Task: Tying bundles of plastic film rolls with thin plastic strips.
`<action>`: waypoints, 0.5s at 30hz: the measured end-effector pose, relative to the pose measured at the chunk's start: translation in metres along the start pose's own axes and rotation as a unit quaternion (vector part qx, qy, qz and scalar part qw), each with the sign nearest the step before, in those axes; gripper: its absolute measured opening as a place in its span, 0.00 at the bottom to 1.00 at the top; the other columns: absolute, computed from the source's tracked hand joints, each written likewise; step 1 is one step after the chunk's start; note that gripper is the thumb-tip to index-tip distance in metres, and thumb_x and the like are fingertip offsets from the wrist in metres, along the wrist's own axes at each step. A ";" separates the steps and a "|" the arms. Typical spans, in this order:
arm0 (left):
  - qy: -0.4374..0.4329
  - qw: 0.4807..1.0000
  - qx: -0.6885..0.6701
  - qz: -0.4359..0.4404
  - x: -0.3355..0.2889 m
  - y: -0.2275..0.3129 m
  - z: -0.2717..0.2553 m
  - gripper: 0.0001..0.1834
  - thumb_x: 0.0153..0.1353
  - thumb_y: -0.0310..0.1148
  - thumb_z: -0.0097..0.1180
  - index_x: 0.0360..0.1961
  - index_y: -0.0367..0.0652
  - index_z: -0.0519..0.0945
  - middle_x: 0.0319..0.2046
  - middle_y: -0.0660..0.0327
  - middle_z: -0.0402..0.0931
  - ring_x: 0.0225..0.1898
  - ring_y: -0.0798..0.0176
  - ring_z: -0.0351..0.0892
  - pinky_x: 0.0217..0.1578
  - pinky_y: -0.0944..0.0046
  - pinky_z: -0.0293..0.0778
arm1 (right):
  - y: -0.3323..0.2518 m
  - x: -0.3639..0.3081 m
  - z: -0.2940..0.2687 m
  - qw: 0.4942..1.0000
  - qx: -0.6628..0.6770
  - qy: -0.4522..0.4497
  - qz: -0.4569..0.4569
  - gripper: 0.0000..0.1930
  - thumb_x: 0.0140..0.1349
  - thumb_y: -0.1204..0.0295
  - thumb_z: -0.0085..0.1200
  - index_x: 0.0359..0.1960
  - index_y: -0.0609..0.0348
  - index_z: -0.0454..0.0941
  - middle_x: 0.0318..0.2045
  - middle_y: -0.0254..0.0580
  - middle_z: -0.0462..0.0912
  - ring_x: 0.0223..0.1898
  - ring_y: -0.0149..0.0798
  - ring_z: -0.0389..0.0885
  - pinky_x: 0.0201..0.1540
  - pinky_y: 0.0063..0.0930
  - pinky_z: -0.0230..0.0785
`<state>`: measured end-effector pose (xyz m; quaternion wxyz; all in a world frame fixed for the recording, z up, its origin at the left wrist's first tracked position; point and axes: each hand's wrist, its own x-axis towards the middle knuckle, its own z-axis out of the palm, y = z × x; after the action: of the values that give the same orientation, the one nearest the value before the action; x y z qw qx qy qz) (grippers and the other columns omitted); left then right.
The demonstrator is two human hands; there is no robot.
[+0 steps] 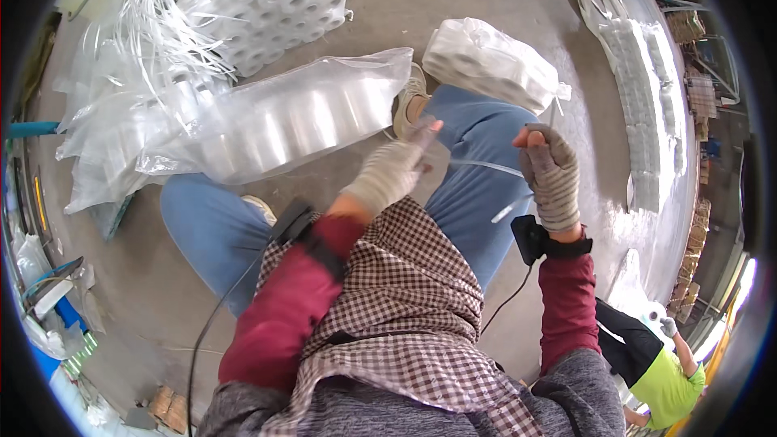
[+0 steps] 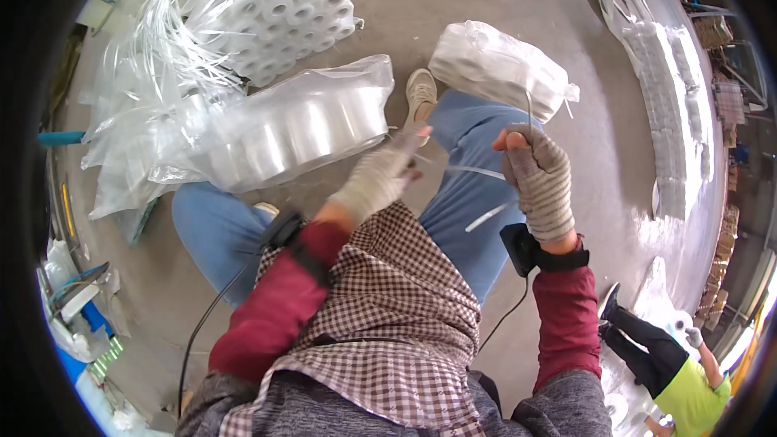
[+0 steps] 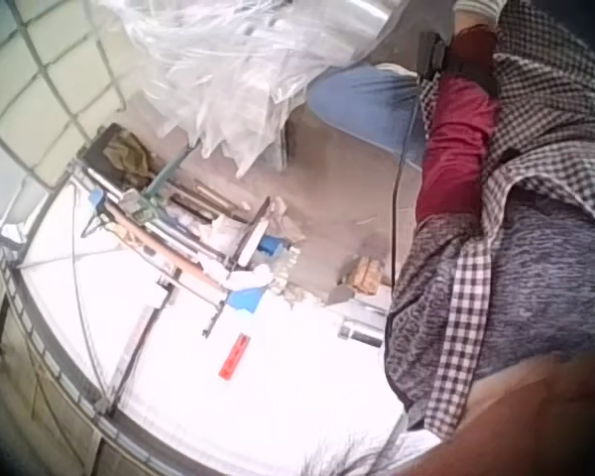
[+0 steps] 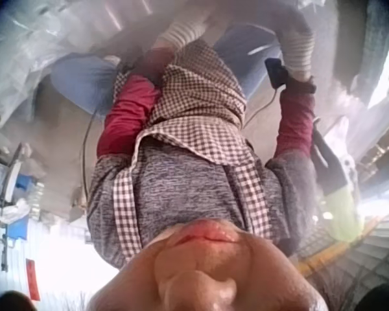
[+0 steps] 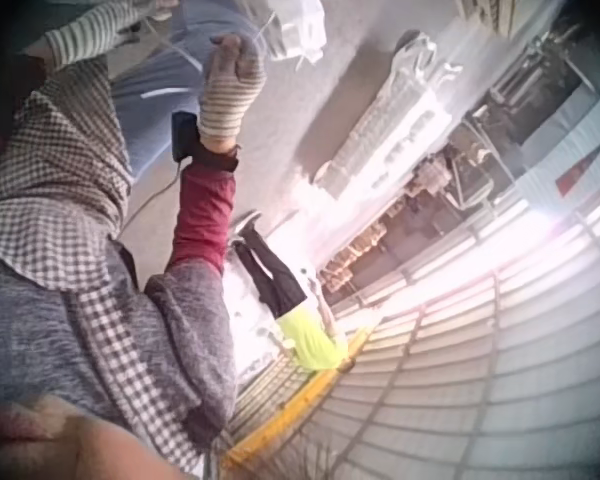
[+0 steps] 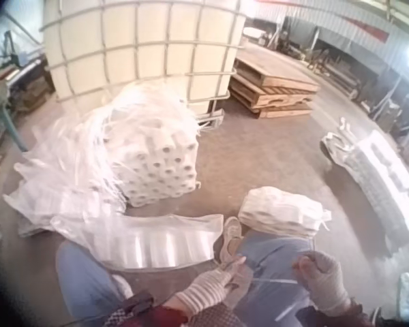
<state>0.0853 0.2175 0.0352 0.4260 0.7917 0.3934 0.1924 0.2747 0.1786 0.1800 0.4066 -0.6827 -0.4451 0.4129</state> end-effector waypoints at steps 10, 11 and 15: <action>-0.006 0.950 -0.163 0.264 0.025 0.132 -0.005 0.07 0.57 0.32 0.49 0.36 0.47 0.77 0.25 0.56 0.77 0.26 0.56 0.78 0.25 0.60 0.73 | -0.047 -0.037 -0.080 0.974 -0.072 0.186 -0.110 0.12 0.63 0.59 0.48 0.35 0.54 0.74 0.20 0.19 0.66 0.18 0.17 0.57 0.20 0.11 0.47; -0.020 0.909 -0.171 0.379 0.026 0.170 -0.004 0.09 0.57 0.31 0.49 0.38 0.45 0.76 0.25 0.57 0.76 0.26 0.52 0.77 0.26 0.58 0.73 | -0.072 -0.037 -0.082 0.956 -0.043 0.245 -0.158 0.12 0.64 0.60 0.48 0.34 0.54 0.75 0.21 0.20 0.67 0.20 0.16 0.58 0.21 0.10 0.45; 0.192 0.903 0.100 0.371 -0.004 0.146 -0.010 0.12 0.59 0.34 0.49 0.40 0.37 0.73 0.25 0.58 0.71 0.26 0.58 0.75 0.26 0.61 0.72 | -0.124 -0.052 -0.087 0.929 -0.208 0.225 -0.209 0.08 0.60 0.71 0.51 0.38 0.62 0.75 0.26 0.32 0.78 0.31 0.28 0.75 0.35 0.20 0.67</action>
<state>0.1437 0.1721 0.1619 0.1586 0.8663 0.1627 0.4448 0.3083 0.1472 0.3333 0.4219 -0.7183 -0.5508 0.0523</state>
